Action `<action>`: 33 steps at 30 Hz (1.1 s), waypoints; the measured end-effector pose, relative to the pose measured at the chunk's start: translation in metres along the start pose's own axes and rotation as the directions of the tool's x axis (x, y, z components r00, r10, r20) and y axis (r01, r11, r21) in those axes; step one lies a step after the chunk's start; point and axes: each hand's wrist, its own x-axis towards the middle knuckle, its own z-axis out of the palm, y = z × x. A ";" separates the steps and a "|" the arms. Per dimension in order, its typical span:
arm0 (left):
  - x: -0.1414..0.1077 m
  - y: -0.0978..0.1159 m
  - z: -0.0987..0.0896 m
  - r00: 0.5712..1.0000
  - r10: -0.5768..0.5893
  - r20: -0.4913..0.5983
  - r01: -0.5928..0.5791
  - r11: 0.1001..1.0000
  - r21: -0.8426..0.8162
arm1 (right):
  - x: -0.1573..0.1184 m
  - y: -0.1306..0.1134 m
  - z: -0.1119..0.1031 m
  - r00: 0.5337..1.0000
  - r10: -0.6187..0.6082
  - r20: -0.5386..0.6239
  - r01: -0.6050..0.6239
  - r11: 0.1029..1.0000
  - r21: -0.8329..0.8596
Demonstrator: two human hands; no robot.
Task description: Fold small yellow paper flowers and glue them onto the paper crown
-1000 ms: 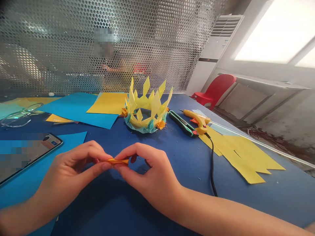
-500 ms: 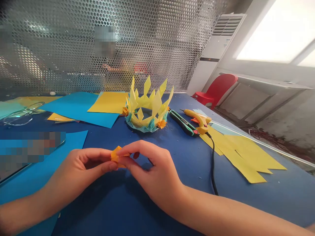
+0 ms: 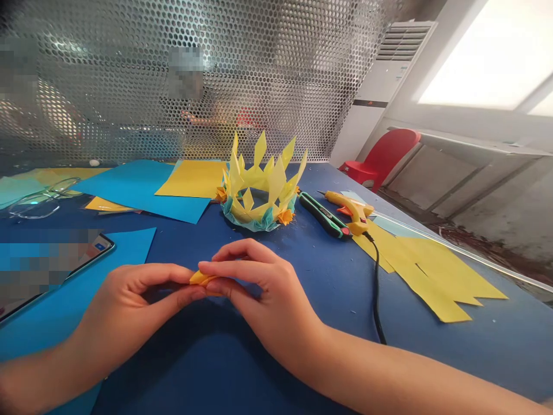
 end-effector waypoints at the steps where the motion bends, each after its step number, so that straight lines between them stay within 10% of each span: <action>1: 0.000 0.000 0.000 1.000 -0.014 -0.009 0.014 1.000 -0.019 | 0.000 0.000 0.000 1.000 -0.008 -0.008 0.008 1.000 -0.016; 14: 0.003 0.003 0.000 0.960 -0.278 0.047 0.278 0.911 -0.304 | 0.002 -0.002 0.001 0.992 0.108 0.059 -0.104 0.992 -0.071; 33: 0.005 0.002 -0.002 0.969 -0.229 0.090 0.241 0.956 -0.165 | 0.005 -0.003 0.000 0.981 0.152 0.124 -0.134 0.981 -0.143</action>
